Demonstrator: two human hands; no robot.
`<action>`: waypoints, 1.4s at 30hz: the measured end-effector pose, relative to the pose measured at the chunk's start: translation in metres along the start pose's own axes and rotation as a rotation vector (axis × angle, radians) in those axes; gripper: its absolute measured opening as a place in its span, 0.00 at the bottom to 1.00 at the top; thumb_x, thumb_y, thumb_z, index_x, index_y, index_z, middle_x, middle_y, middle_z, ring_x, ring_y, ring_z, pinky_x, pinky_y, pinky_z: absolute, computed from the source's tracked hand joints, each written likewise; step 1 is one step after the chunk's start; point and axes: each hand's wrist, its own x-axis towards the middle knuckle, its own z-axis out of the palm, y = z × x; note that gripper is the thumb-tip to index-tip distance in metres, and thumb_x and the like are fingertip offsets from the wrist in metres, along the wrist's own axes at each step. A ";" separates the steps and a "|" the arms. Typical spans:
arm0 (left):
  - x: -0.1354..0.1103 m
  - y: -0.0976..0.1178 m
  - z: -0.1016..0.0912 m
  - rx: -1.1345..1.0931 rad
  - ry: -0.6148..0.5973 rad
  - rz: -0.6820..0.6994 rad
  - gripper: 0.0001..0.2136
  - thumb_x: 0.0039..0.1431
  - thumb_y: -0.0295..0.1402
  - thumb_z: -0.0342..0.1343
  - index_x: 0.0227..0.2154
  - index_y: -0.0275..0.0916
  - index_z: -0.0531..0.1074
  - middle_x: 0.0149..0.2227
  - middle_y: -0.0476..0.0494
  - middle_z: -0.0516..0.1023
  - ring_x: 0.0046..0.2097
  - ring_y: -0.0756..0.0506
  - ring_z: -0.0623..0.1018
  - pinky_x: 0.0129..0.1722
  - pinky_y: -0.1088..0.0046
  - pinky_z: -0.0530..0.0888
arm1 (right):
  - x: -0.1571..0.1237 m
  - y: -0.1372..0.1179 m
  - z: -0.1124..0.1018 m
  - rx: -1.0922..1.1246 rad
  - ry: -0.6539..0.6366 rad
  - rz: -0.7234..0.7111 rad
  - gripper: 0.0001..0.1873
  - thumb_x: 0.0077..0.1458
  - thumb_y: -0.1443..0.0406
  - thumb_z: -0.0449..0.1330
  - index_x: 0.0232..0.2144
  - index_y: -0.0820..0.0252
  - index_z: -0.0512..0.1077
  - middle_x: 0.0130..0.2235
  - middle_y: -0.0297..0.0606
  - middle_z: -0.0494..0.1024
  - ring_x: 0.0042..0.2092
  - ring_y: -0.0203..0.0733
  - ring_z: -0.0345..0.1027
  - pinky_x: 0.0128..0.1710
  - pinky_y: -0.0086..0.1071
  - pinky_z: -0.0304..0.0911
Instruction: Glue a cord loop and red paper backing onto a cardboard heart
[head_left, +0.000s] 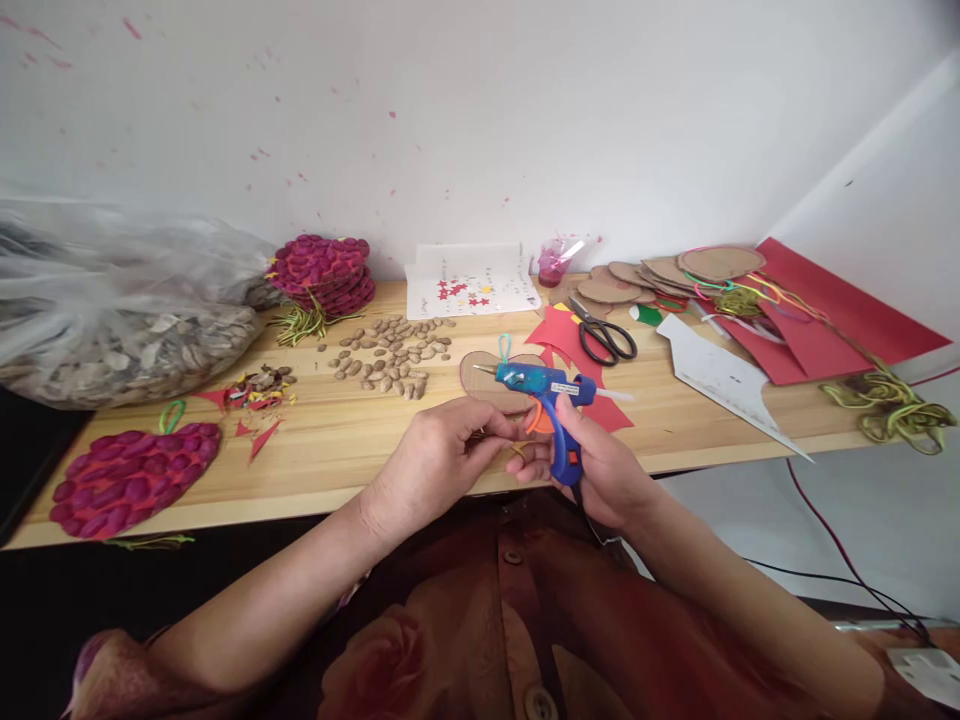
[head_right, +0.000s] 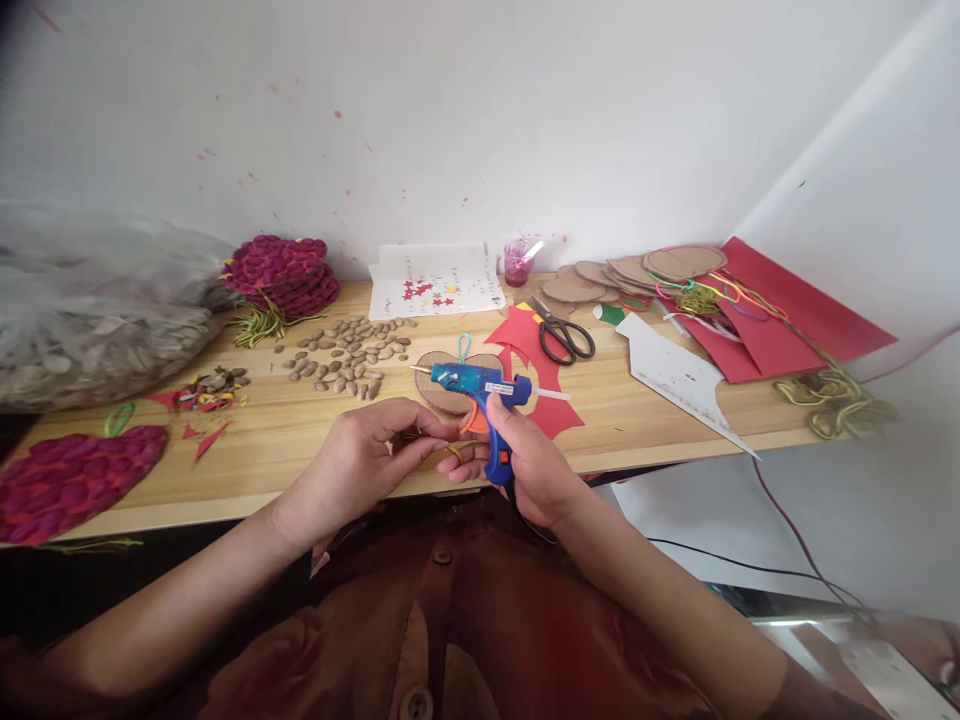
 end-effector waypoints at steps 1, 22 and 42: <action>-0.001 -0.002 0.000 0.008 0.000 0.014 0.04 0.60 0.27 0.59 0.35 0.40 0.78 0.35 0.49 0.82 0.35 0.50 0.79 0.36 0.76 0.73 | 0.001 -0.003 -0.002 -0.011 0.006 -0.001 0.20 0.64 0.49 0.55 0.40 0.60 0.75 0.37 0.42 0.84 0.35 0.42 0.80 0.31 0.29 0.75; 0.042 -0.056 0.009 0.352 0.066 -0.017 0.07 0.64 0.26 0.53 0.36 0.40 0.76 0.38 0.45 0.77 0.39 0.46 0.78 0.40 0.70 0.73 | 0.002 -0.044 -0.048 -0.758 0.222 0.021 0.26 0.55 0.42 0.60 0.26 0.59 0.69 0.19 0.33 0.73 0.17 0.34 0.65 0.14 0.25 0.59; 0.038 -0.064 0.008 0.249 -0.057 0.132 0.07 0.64 0.29 0.57 0.43 0.39 0.76 0.44 0.43 0.75 0.44 0.47 0.78 0.47 0.70 0.76 | -0.014 -0.042 -0.039 -1.406 0.277 -0.124 0.26 0.62 0.45 0.52 0.20 0.54 0.66 0.18 0.35 0.71 0.22 0.41 0.64 0.24 0.33 0.55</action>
